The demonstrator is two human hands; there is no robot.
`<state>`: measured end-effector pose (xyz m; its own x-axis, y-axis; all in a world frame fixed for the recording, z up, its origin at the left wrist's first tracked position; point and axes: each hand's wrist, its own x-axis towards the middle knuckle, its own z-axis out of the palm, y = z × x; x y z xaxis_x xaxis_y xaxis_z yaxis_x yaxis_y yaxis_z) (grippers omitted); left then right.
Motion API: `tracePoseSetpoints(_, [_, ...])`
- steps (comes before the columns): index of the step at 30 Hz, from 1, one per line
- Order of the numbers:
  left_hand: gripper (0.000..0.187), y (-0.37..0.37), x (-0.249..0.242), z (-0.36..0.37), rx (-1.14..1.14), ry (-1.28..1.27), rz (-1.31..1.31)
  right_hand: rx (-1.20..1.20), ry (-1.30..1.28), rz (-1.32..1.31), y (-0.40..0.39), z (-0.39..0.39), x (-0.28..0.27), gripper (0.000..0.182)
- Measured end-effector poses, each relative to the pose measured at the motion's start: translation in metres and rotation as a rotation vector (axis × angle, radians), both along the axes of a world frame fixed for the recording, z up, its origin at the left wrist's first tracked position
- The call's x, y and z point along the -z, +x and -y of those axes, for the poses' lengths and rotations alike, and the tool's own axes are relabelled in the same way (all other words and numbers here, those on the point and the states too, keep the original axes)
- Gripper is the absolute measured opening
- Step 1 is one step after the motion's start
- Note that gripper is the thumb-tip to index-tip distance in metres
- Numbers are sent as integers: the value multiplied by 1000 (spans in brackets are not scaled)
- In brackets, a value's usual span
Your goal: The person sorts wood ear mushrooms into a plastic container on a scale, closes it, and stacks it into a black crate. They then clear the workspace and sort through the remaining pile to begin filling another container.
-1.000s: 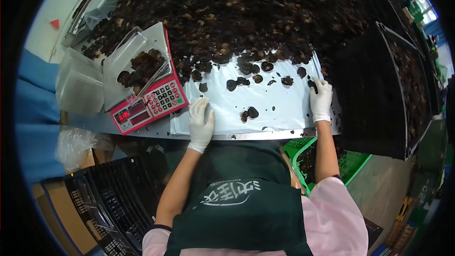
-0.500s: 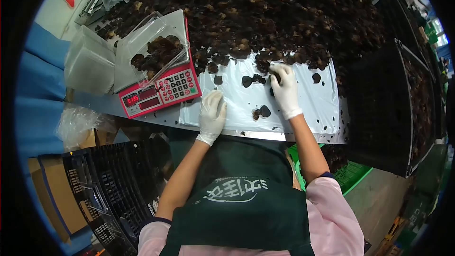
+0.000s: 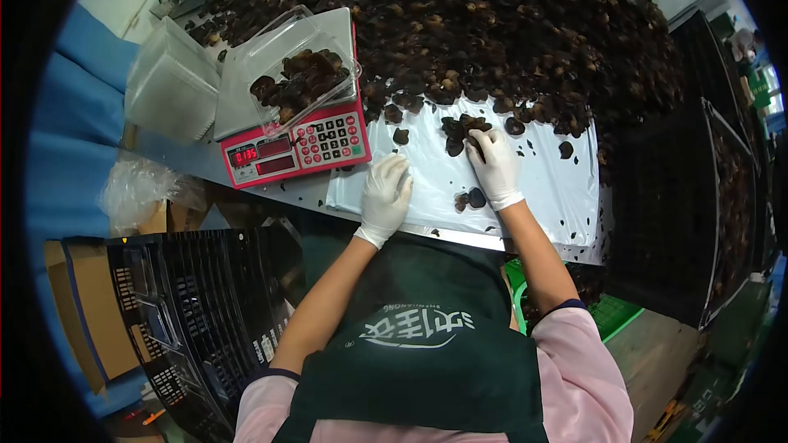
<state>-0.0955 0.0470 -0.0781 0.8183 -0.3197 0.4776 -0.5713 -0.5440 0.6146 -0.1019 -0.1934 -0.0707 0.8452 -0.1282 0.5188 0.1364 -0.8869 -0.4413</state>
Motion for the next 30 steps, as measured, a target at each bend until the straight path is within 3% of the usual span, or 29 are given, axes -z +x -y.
tracePoseSetpoints(4, [30, 1, 2, -1, 9, 42, 31, 46, 138, -35, -3, 0, -1, 20])
tracePoseSetpoints(7, [31, 1, 2, -2, 12, 33, 34, 30, 461, -30, -6, 5, -14, 18])
tracePoseSetpoints(9, [31, 1, 2, -2, 17, 23, 39, 51, 404, 26, -16, 5, -20, 18])
tracePoseSetpoints(11, [31, 1, 2, -1, 19, 21, 54, -14, 369, -114, -44, -2, -39, 18])
tracePoseSetpoints(15, [32, 2, -1, -1, 24, 17, 54, -159, -29, -86, -72, -8, -18, 36])
tracePoseSetpoints(17, [31, 1, -3, -1, 35, 8, 60, -182, -14, -181, -79, -11, -16, 40])
tracePoseSetpoints(21, [29, 1, -5, -1, 2, 47, 59, -279, -243, -227, -84, -31, -35, 47])
tracePoseSetpoints(23, [28, 1, 0, -1, 23, 7, 39, -311, -321, -233, -84, -35, -38, 44])
tracePoseSetpoints(25, [26, -2, -1, -1, 15, 10, -1, -359, -234, -226, -77, -31, -23, 37])
tracePoseSetpoints(27, [27, 1, 6, -2, -15, 29, 68, -380, -224, -150, -65, -24, -19, 23])
tracePoseSetpoints(30, [30, 0, 10, -1, 14, -15, 67, -311, 3, -196, -48, -12, -20, 12])
